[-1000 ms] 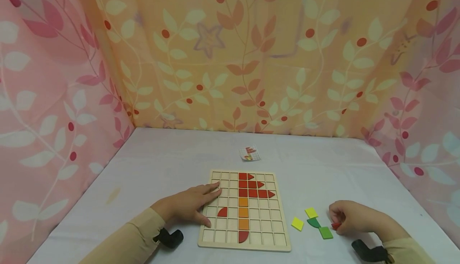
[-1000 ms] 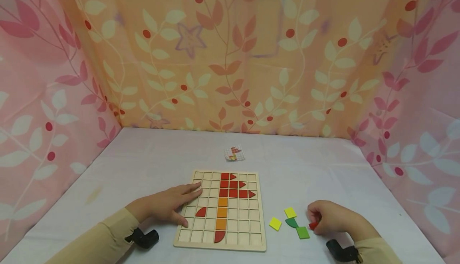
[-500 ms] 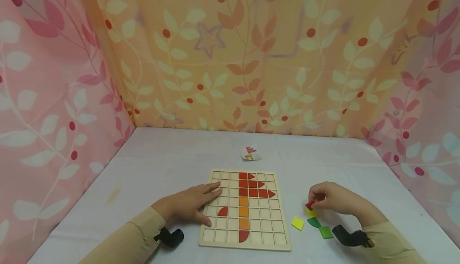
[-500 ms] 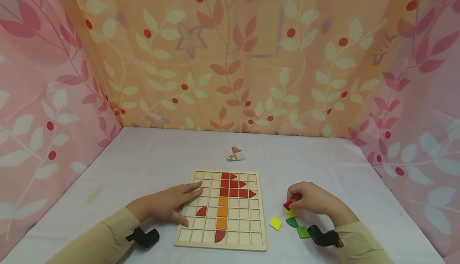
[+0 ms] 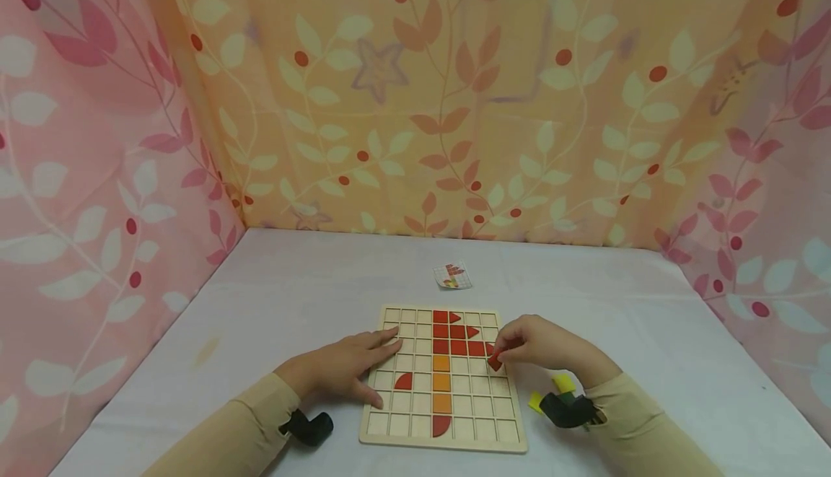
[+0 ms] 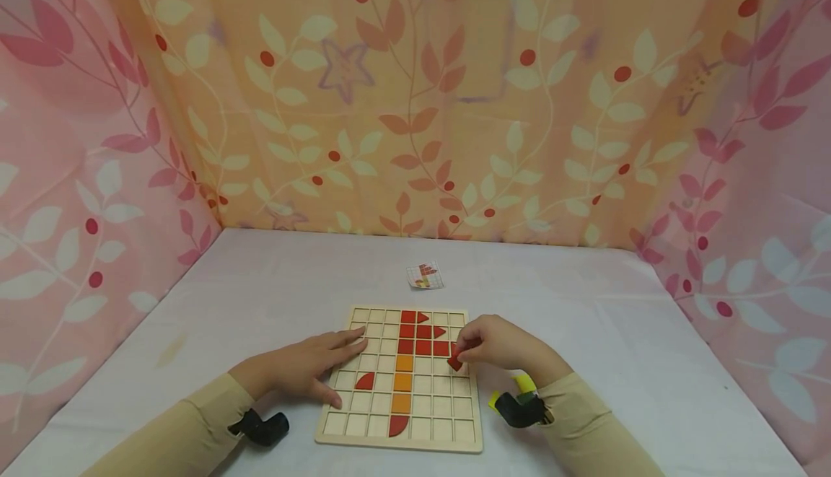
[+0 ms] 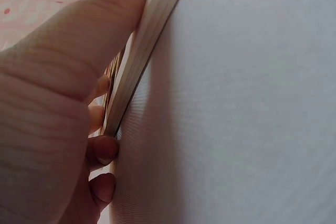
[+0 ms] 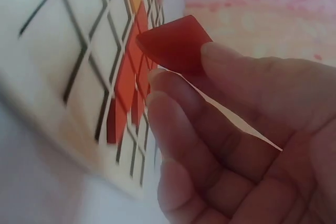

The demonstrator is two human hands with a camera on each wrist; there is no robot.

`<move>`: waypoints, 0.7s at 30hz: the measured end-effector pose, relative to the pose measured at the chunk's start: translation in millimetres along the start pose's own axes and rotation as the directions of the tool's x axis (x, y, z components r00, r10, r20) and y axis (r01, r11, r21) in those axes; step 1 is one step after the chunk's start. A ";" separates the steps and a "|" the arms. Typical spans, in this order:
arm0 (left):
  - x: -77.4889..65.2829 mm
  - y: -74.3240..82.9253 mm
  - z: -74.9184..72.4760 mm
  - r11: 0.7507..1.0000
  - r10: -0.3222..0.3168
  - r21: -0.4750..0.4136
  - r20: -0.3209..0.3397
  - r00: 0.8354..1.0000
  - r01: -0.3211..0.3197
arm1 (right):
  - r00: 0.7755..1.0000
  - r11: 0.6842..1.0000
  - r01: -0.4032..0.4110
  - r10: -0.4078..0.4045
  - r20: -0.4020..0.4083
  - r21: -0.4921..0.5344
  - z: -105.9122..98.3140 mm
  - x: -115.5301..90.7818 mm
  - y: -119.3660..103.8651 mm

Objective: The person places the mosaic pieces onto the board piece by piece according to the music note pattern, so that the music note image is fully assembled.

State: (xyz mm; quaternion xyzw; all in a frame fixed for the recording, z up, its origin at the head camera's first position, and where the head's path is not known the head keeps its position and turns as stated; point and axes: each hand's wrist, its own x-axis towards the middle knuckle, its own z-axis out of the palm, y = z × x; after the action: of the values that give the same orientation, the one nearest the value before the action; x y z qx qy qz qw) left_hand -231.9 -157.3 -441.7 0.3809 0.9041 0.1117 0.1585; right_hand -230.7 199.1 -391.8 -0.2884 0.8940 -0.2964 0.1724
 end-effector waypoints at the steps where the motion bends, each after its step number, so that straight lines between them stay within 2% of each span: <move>1: -0.1 0.1 -0.2 1.000 0.002 0.002 0.000 1.000 -0.002 | 1.000 1.000 0.000 0.000 0.006 0.016 2.6 3.7 -3.1; 6: -0.3 0.2 -0.4 1.000 0.004 0.014 -0.003 1.000 -0.004 | 1.000 0.996 0.004 -0.004 0.004 0.094 18.2 21.2 -17.2; 9: -0.1 0.3 -0.2 1.000 0.001 0.016 -0.003 1.000 -0.001 | 1.000 0.995 0.029 -0.029 0.000 0.100 27.7 31.1 -23.7; 16: 0.4 -0.8 -0.4 1.000 0.000 0.005 0.000 1.000 0.000 | 0.994 0.993 0.107 -0.107 0.002 0.039 43.7 54.0 -40.5; 21: 0.1 -1.7 -0.2 1.000 0.017 0.006 -0.005 1.000 -0.017 | 0.994 0.994 0.110 -0.109 0.020 -0.008 54.3 68.1 -51.8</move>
State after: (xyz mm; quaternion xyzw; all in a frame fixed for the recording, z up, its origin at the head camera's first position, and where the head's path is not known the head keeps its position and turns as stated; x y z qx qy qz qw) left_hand -233.2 -158.4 -442.1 0.3887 0.9016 0.1112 0.1539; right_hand -236.0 99.6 -410.1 -0.3407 0.8765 -0.2983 0.1634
